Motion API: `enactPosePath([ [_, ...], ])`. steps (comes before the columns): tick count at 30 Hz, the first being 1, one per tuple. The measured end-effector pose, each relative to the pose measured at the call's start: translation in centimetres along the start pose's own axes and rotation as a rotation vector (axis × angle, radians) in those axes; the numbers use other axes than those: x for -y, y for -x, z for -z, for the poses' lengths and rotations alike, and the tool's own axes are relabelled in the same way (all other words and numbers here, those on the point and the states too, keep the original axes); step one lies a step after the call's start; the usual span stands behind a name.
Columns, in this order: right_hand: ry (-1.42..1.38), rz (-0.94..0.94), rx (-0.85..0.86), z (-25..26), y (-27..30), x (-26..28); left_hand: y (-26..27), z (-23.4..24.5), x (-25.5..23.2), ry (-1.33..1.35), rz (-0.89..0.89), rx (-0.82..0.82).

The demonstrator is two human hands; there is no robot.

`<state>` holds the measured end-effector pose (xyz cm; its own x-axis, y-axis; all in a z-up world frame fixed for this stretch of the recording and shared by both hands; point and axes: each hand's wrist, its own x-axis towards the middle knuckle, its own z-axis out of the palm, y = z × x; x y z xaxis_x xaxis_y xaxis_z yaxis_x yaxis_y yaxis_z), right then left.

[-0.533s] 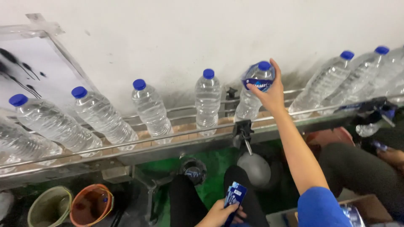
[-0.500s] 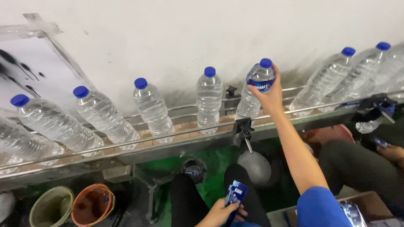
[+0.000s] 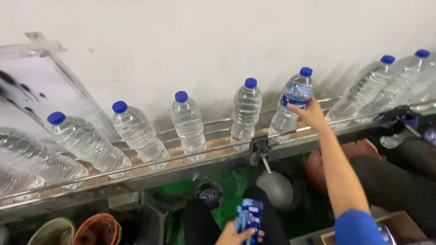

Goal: Manually applying plastic labels to water bottles on a production line.

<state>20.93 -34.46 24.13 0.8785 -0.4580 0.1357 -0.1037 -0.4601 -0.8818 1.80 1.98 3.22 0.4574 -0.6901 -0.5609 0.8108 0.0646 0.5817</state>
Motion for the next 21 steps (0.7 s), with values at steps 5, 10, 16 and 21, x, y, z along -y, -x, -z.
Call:
enactPosePath([
  [5,0.071,0.131,0.054,3.2,0.9,-0.5,2.8,-1.2,-2.1,-0.137,-0.280,-0.275],
  [10,0.009,0.203,-0.170,-1.7,16.0,-0.9,3.4,-2.0,-2.9,0.071,-0.229,-0.302],
  [16,-0.200,0.225,0.527,-11.2,26.2,-2.4,2.7,-2.0,-4.5,0.073,-0.352,-0.323],
  [21,0.011,0.203,0.669,-10.1,24.1,-0.8,2.6,-2.0,-5.9,0.250,-0.310,-0.399],
])
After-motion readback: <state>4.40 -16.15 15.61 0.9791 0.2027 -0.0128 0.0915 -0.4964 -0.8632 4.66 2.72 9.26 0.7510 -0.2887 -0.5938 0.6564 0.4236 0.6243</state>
